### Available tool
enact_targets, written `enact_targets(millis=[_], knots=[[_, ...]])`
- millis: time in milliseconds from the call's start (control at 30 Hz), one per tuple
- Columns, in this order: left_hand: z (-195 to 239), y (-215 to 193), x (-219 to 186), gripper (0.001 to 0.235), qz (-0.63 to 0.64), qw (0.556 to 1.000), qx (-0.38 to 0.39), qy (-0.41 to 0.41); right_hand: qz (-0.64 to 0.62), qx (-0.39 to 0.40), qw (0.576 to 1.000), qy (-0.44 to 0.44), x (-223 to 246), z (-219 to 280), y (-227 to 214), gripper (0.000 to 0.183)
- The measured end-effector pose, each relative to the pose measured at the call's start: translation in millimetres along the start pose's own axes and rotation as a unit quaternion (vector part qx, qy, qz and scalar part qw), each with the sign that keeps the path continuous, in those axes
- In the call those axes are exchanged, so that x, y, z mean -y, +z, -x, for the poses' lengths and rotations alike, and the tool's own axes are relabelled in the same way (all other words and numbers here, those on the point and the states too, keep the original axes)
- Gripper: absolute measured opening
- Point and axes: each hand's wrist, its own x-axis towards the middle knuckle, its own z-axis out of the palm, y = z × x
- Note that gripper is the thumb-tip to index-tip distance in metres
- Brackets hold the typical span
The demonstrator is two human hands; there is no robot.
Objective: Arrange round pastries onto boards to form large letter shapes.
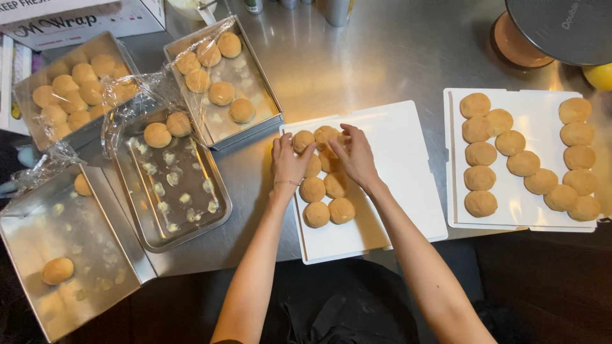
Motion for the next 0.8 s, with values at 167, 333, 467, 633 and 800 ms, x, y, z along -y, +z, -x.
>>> enact_targets(millis=[167, 333, 467, 633, 800], knots=[[-14, 15, 11, 0.053, -0.004, 0.999, 0.02, -0.042, 0.1, 0.014, 0.994, -0.035, -10, -33, 25, 0.06], [-13, 8, -4, 0.048, 0.002, 0.996, 0.008, -0.086, 0.021, 0.064, 0.998, -0.014, -20, -40, 18, 0.051], [-14, 9, -7, 0.047, -0.014, 0.996, 0.008, -0.09, 0.019, 0.061, 0.998, -0.006, -17, -36, 20, 0.05], [-15, 7, -8, 0.048, -0.029, 0.996, 0.019, -0.083, 0.045, 0.037, 0.998, -0.009, -10, -29, 24, 0.05], [-13, -1, -12, 0.053, -0.024, 0.996, 0.027, -0.087, 0.076, 0.011, 0.991, -0.108, -20, -28, 25, 0.055]])
